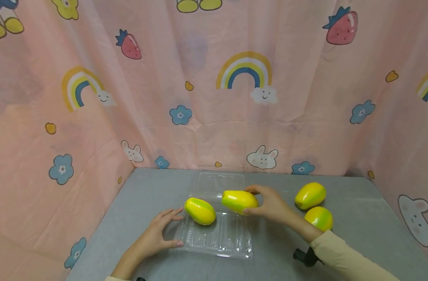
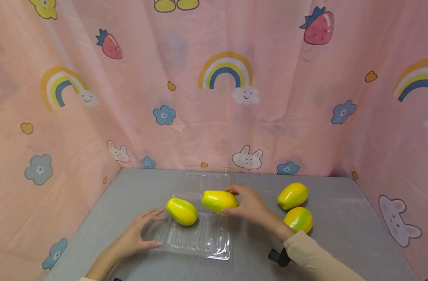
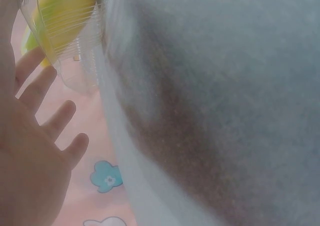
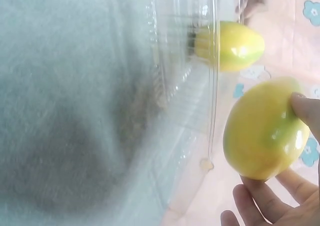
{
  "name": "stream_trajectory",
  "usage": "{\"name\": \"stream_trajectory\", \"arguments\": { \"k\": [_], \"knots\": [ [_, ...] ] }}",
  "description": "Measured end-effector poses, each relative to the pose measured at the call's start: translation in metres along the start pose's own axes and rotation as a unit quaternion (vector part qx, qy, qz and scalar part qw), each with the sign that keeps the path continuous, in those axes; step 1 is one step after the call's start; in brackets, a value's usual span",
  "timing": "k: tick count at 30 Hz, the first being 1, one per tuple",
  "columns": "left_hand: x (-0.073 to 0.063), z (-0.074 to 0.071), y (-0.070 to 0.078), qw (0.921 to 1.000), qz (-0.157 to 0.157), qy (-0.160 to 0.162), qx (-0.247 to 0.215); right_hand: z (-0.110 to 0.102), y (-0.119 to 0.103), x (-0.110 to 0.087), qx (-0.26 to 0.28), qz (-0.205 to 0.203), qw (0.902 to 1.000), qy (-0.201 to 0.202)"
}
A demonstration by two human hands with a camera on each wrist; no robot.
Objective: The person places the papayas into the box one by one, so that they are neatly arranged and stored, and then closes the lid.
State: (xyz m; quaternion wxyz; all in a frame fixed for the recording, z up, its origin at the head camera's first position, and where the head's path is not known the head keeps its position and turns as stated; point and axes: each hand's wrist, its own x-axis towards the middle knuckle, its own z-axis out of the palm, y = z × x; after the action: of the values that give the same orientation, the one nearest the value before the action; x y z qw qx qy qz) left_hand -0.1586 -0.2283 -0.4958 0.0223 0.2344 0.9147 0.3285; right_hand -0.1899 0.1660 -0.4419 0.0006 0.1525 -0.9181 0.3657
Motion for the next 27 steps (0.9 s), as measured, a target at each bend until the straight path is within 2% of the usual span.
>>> {"name": "stream_trajectory", "arguments": {
  "k": [9, 27],
  "knots": [
    [0.0, 0.0, 0.0, 1.0, -0.006, -0.002, -0.005, 0.013, -0.003, 0.002, 0.024, 0.02, 0.9995, -0.002],
    [0.0, 0.0, -0.001, 0.9998, -0.014, -0.008, -0.01, 0.037, -0.005, 0.003, 0.055, 0.0, 0.9984, 0.008]
  ]
}}
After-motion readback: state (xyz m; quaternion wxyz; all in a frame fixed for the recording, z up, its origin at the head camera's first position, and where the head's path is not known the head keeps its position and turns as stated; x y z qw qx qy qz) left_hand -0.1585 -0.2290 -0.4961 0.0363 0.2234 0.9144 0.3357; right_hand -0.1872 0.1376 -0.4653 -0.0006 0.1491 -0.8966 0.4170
